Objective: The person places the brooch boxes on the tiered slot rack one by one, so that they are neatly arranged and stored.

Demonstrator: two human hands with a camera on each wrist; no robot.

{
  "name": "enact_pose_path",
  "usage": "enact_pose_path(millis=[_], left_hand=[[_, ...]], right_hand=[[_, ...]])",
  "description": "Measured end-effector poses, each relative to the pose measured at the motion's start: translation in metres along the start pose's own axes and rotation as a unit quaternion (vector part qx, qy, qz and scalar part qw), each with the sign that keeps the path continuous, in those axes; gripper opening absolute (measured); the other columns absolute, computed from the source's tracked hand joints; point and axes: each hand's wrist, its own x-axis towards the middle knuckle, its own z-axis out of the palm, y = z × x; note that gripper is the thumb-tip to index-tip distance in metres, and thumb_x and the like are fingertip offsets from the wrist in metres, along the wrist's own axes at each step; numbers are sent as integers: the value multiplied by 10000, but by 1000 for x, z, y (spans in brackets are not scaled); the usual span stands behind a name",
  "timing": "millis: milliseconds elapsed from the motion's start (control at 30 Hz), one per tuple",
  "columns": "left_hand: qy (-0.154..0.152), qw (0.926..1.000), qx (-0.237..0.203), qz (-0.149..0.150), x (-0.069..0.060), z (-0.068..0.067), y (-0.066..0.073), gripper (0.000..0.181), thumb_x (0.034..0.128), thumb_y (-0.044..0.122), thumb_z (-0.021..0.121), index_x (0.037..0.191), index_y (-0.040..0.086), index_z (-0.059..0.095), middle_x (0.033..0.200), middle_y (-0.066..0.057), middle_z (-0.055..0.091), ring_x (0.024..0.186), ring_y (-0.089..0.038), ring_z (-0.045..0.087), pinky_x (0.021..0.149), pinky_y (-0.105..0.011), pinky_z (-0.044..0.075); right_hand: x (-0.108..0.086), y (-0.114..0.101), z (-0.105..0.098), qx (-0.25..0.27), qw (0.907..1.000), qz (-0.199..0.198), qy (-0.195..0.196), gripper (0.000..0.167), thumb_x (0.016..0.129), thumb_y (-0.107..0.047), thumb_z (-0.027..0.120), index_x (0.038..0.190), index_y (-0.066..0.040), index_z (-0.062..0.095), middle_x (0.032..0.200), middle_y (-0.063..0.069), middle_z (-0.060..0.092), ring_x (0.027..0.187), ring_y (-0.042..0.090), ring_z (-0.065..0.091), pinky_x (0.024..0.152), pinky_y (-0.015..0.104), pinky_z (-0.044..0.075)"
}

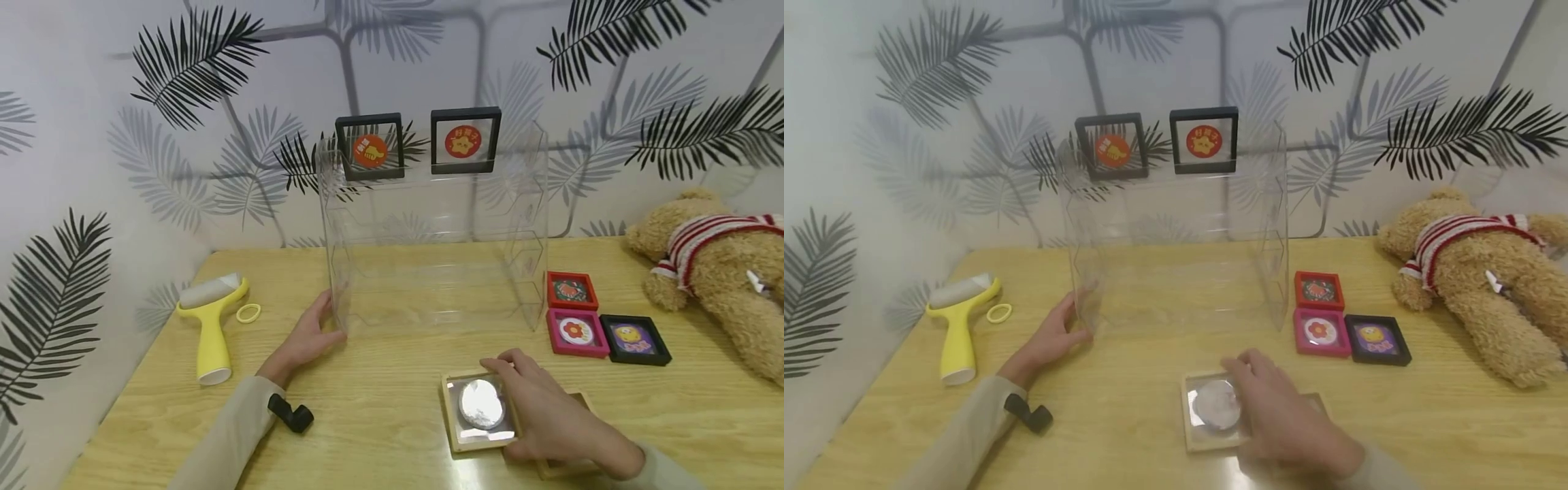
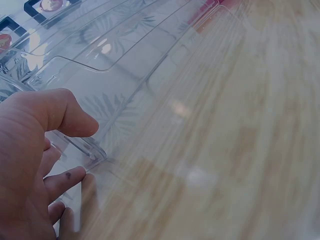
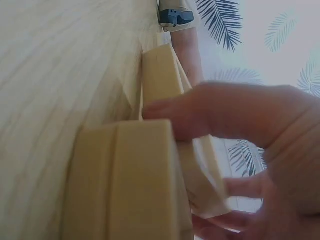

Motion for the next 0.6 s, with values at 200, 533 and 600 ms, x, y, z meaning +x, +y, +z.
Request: enact_pose_path(millis=[200, 533, 600], left_hand=[[15, 10000, 41, 14, 0, 1, 2, 836, 743, -123, 616, 1487, -14, 250, 1527, -244, 306, 1418, -390, 287, 1149, -527, 195], [52, 9999, 131, -33, 0, 1, 1, 833, 735, -112, 621, 1481, -24, 261, 1526, -255, 300, 1411, -402, 290, 1135, -541, 207], [68, 9999, 111, 6, -1, 1, 0, 834, 732, -119, 624, 1479, -26, 265, 1521, -260, 307, 1410, -402, 295, 1136, -540, 203]], right_hand=[[0, -1, -3, 751, 9972, 60, 16, 1014, 517, -82, 893, 1398, -112, 394, 1276, 147, 467, 1037, 290, 563, 798, 396, 537], [4, 4, -5, 1857, 9823, -125, -202, 998, 644, -169, 877, 1450, -160, 289, 858, -3, 551, 701, 71, 507, 580, 226, 461], [5, 5, -4, 2426, 9697, -187, -203, 964, 682, -153, 849, 1455, -140, 274, 828, 15, 559, 661, 59, 510, 550, 222, 465]])
